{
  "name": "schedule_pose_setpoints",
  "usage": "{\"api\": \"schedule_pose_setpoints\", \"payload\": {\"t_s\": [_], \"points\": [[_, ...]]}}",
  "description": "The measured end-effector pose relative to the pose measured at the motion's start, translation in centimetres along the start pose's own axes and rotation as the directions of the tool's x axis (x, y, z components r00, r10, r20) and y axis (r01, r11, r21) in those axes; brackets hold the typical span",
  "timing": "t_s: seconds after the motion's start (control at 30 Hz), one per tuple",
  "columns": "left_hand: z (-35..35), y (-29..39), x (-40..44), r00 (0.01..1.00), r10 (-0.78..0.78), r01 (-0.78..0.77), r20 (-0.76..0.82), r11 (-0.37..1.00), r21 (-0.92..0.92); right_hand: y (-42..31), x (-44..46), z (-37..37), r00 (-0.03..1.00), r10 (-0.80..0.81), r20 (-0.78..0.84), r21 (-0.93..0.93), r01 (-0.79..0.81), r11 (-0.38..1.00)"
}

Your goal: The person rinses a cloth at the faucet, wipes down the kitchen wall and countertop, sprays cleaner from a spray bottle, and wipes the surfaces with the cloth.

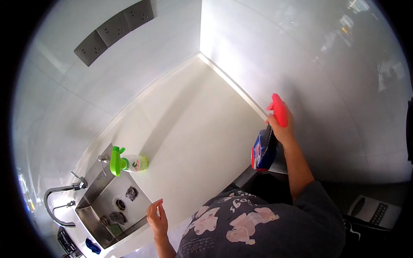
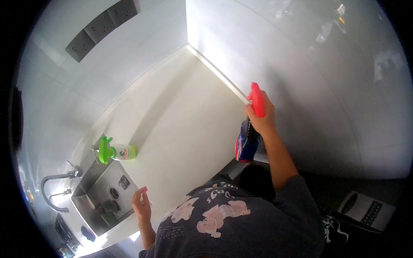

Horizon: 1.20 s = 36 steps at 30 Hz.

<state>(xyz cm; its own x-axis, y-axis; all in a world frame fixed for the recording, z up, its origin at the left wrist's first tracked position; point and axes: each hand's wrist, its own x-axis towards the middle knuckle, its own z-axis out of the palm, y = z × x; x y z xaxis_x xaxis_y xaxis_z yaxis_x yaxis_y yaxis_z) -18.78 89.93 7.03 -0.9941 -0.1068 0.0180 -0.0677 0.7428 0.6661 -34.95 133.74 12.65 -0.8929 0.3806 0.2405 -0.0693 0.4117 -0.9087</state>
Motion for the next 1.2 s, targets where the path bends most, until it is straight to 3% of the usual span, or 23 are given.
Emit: {"api": "schedule_pose_setpoints", "payload": {"t_s": [0.17, 0.27, 0.33, 0.47, 0.57, 0.7, 0.77, 0.9, 1.03, 1.2], "points": [[-0.2, -1.0, -0.4, 0.999, -0.026, 0.025, -0.036, 0.999, -0.032, 2.6, -1.7, -1.7, 0.995, 0.097, 0.031, -0.097, -0.093, 0.991], [-0.8, -0.7, -0.4, 0.998, -0.005, 0.003, -0.060, 1.000, -0.024, 1.6, -1.6, -0.5, 0.999, 0.048, 0.019, -0.016, -0.048, 0.999], [-0.8, -0.6, -0.5, 0.997, -0.031, 0.030, -0.066, 1.000, -0.003, 0.9, -0.4, 0.1, 0.996, -0.083, -0.021, -0.030, 0.083, 0.996], [-1.1, -0.7, -1.6, 0.997, -0.008, 0.010, -0.075, 1.000, 0.028, -0.6, 2.3, 2.8, 0.980, -0.175, 0.091, -0.042, 0.179, 0.983], [-1.5, -0.7, -2.6, 0.990, -0.037, 0.043, -0.134, 0.998, 0.042, -3.7, 4.5, 6.2, 0.973, -0.232, -0.002, 0.201, 0.228, 0.953], [-1.9, -1.1, -4.5, 0.981, -0.112, 0.115, -0.159, 0.993, 0.010, -3.2, 7.5, 8.6, 0.964, -0.185, 0.190, 0.158, 0.156, 0.975], [-2.5, -1.6, -5.6, 0.971, -0.142, 0.147, -0.193, 0.989, 0.010, -3.8, 7.7, 10.4, 0.968, 0.028, 0.249, 0.205, -0.081, 0.975], [-4.7, -2.3, -7.9, 0.953, -0.187, 0.201, -0.237, 0.979, 0.036, -4.6, 4.9, 12.7, 0.979, -0.081, 0.187, 0.262, 0.029, 0.965], [-7.4, -5.2, -10.1, 0.951, -0.189, 0.201, -0.246, 0.979, 0.028, -3.7, 0.7, 14.3, 0.943, -0.179, 0.279, 0.166, 0.136, 0.977], [-11.4, -11.0, -13.3, 0.942, -0.191, 0.201, -0.276, 0.980, 0.009, -4.6, -7.6, 15.8, 0.923, -0.266, 0.277, 0.101, 0.247, 0.964]]}}
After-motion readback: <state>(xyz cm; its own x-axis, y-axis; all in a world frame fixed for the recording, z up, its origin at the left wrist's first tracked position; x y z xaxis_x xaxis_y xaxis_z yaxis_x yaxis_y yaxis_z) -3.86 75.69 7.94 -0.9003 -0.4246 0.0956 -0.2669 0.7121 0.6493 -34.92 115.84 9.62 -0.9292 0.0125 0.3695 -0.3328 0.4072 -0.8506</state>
